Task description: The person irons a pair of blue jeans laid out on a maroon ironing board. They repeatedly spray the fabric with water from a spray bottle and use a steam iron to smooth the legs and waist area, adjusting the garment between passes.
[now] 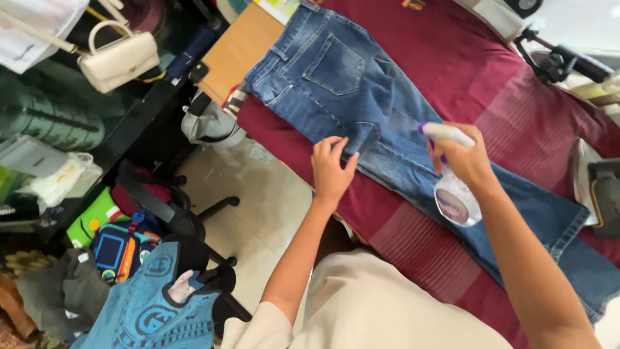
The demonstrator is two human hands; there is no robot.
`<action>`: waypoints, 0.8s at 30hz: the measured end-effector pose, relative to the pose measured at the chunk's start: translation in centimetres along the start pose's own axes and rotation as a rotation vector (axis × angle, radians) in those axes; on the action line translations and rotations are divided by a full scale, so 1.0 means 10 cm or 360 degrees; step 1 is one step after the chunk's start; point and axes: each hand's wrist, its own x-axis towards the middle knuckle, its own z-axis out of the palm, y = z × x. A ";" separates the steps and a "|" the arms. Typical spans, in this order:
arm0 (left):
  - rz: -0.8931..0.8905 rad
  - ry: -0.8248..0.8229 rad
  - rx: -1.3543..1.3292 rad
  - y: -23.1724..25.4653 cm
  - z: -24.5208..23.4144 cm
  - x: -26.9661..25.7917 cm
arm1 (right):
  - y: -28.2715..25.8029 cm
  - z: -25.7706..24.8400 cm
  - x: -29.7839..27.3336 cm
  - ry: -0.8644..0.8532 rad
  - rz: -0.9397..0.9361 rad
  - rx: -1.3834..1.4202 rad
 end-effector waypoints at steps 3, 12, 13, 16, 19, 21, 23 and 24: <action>0.0060 0.0079 -0.0071 -0.03 -0.08 0.15 | 0.17 -0.13 -0.25 0.0161 0.0010 -0.0011; 0.0103 0.0078 -0.0266 0.28 -0.17 0.23 | 0.84 -0.90 -1.44 0.0610 0.0280 -0.0068; 0.0150 0.0085 -0.0268 0.34 -0.15 0.23 | 0.91 -1.01 -1.58 0.0650 0.0310 -0.0016; 0.0174 -0.0046 -0.0344 0.52 -0.04 0.25 | 1.01 -1.27 -2.08 0.0811 0.0456 -0.0027; 0.0311 -0.0144 -0.0321 0.69 0.14 0.25 | 0.97 -1.37 -2.58 0.1085 0.0505 -0.0149; 0.0378 -0.0200 -0.0326 0.77 0.25 0.23 | 0.92 -1.43 -2.73 0.1156 0.0653 -0.0255; 0.0452 -0.0271 -0.0336 0.80 0.36 0.18 | 0.88 -1.45 -2.85 0.1218 0.0780 -0.0314; 0.0491 -0.0314 -0.0343 0.79 0.41 0.14 | 0.87 -1.43 -2.90 0.1245 0.0832 -0.0323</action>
